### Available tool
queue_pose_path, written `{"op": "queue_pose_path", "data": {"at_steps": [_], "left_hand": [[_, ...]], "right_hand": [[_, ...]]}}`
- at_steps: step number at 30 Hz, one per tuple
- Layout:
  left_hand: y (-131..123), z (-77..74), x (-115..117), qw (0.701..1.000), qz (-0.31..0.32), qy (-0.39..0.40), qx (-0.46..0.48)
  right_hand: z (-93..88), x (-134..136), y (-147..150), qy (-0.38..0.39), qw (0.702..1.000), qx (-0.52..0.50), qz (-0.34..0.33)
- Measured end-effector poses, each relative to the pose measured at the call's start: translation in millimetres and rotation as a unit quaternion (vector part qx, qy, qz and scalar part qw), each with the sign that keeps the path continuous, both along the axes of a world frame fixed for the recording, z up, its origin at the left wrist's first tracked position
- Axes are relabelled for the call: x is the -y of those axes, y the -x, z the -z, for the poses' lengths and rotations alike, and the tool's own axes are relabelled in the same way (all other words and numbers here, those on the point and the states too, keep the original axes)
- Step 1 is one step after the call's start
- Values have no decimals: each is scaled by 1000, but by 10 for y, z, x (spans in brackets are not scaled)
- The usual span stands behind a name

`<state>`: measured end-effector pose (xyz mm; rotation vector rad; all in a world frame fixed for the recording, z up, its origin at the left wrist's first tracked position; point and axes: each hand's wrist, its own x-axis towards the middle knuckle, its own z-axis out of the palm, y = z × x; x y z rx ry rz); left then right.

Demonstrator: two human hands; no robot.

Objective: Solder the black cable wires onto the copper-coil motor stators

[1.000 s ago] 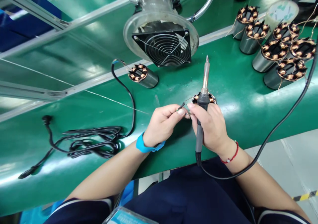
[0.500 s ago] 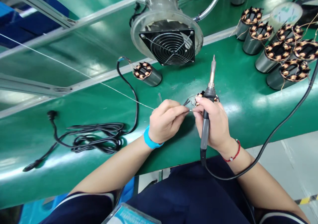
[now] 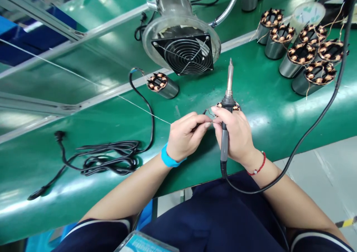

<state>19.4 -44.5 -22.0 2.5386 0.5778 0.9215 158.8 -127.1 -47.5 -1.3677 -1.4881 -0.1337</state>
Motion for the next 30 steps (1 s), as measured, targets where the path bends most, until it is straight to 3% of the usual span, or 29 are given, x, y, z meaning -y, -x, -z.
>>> {"op": "queue_pose_path", "data": {"at_steps": [6, 12, 17, 21, 25, 30], "left_hand": [[89, -33, -106, 991, 12, -121, -62], [156, -68, -138, 982, 11, -164, -92], [165, -10, -160, 970, 4, -203, -136], [140, 34, -156, 985, 17, -109, -135], [97, 47, -95, 997, 60, 19, -37], [72, 23, -41, 996, 65, 57, 24]], "right_hand": [[16, 4, -43, 16, 999, 4, -27], [-66, -23, -96, 21, 998, 49, -36], [-89, -73, -173, 27, 995, 84, -48], [-51, -63, -219, 24, 995, 91, -40], [-20, 3, -182, 50, 997, 34, -45], [-10, 36, -100, 42, 997, 30, -58]]}}
